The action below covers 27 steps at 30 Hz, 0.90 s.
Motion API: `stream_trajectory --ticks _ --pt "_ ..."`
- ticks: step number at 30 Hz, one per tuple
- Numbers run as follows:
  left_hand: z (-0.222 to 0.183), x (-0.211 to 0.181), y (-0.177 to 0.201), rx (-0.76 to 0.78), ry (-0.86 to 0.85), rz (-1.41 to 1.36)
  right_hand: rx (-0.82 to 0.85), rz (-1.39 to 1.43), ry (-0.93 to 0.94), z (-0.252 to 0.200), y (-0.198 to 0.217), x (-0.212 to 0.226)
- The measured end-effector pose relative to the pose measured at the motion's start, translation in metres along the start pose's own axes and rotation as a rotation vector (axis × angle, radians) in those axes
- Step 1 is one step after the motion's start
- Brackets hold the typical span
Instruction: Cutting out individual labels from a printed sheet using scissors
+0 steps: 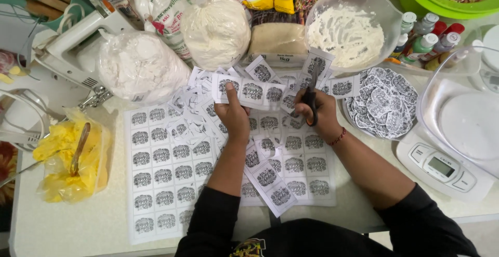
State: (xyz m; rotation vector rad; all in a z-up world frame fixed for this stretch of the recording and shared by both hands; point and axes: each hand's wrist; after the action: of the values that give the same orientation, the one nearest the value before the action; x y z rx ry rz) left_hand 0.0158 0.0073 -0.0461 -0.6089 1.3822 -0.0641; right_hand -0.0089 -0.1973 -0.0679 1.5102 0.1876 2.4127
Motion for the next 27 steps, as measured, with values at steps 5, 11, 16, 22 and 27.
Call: stream_trajectory --ticks 5,11,16,22,27 --pt "-0.001 0.014 -0.002 0.054 -0.022 -0.018 -0.042 -0.013 0.023 0.005 -0.002 0.013" --pt "-0.014 0.017 -0.003 0.137 -0.049 -0.033 0.018 0.06 -0.091 0.002 -0.005 0.025" --pt "-0.018 0.001 -0.002 0.303 0.006 -0.019 -0.025 0.057 -0.088 0.011 0.009 0.035" --pt "0.001 -0.075 -0.004 0.489 0.13 0.135 -0.066 -0.008 -0.131 0.018 0.033 0.058" --pt "0.02 -0.109 0.037 0.527 -0.067 0.7 -0.12 -0.201 -0.22 0.025 0.057 0.082"
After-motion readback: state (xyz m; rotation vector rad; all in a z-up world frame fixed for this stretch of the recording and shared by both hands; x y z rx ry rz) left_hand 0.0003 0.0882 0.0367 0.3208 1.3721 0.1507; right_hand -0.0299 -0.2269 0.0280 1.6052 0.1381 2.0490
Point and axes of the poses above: each hand's wrist, its own z-axis towards the middle knuckle, its own y-axis out of the back of the hand, x = y × z, and after that the axes turned 13 degrees about -z, right-handed
